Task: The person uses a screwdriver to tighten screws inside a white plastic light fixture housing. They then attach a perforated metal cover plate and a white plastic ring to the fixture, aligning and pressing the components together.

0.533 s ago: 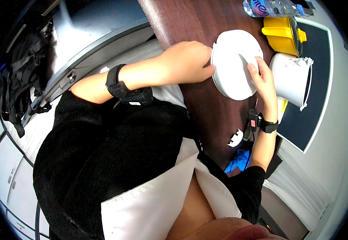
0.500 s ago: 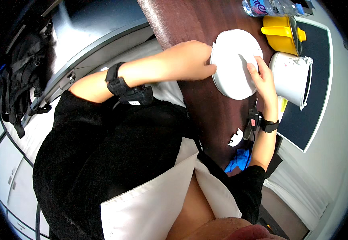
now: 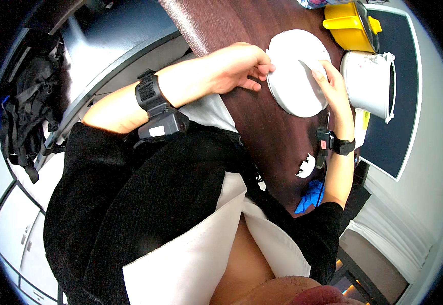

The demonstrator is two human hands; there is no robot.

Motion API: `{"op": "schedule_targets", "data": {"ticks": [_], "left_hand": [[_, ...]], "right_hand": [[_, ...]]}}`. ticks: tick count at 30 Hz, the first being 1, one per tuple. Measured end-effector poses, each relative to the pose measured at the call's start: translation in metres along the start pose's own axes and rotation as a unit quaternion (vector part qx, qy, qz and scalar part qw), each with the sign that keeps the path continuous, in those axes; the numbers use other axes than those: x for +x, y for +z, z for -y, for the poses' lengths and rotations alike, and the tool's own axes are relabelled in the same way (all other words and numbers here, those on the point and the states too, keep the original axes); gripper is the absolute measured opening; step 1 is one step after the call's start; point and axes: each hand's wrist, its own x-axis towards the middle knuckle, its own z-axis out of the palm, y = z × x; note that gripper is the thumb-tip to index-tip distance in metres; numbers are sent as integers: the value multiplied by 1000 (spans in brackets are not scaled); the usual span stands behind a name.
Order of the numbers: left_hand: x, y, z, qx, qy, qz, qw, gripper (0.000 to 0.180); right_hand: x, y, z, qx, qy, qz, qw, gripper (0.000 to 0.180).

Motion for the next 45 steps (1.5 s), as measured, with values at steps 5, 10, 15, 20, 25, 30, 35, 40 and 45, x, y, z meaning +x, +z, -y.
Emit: {"op": "schedule_targets", "data": {"ticks": [5,10,15,20,25,30,35,40,45], "left_hand": [[6,21,4,105,55,-10,993,7],[0,35,0,67,68,-9,995,4],[1,28,-6,-70,20,-6,997,9],[3,30,-8,-96,23,-9,995,11],[14,33,-3,-101,3,1,995,12],[24,30,2,-73,-14,20,997,6],[33,40,4,1,91,48,995,24],[39,77,9,11,166,121,979,37],[38,100,6,78,201,162,963,46]], "right_hand": [[-7,-4,-7,6,-5,-25,1000,38],[-11,-4,-4,-89,0,-20,996,40],[-12,-2,2,-154,-35,-31,987,42],[-12,3,-5,-163,-60,-66,983,43],[-14,-1,-11,-119,-27,-63,991,41],[-16,-5,-21,-61,-45,-66,995,37],[-20,-17,-18,-36,-53,-125,990,31],[-28,-27,-30,-7,-57,-155,986,25],[-54,-34,-19,8,-38,-215,976,23]]}}
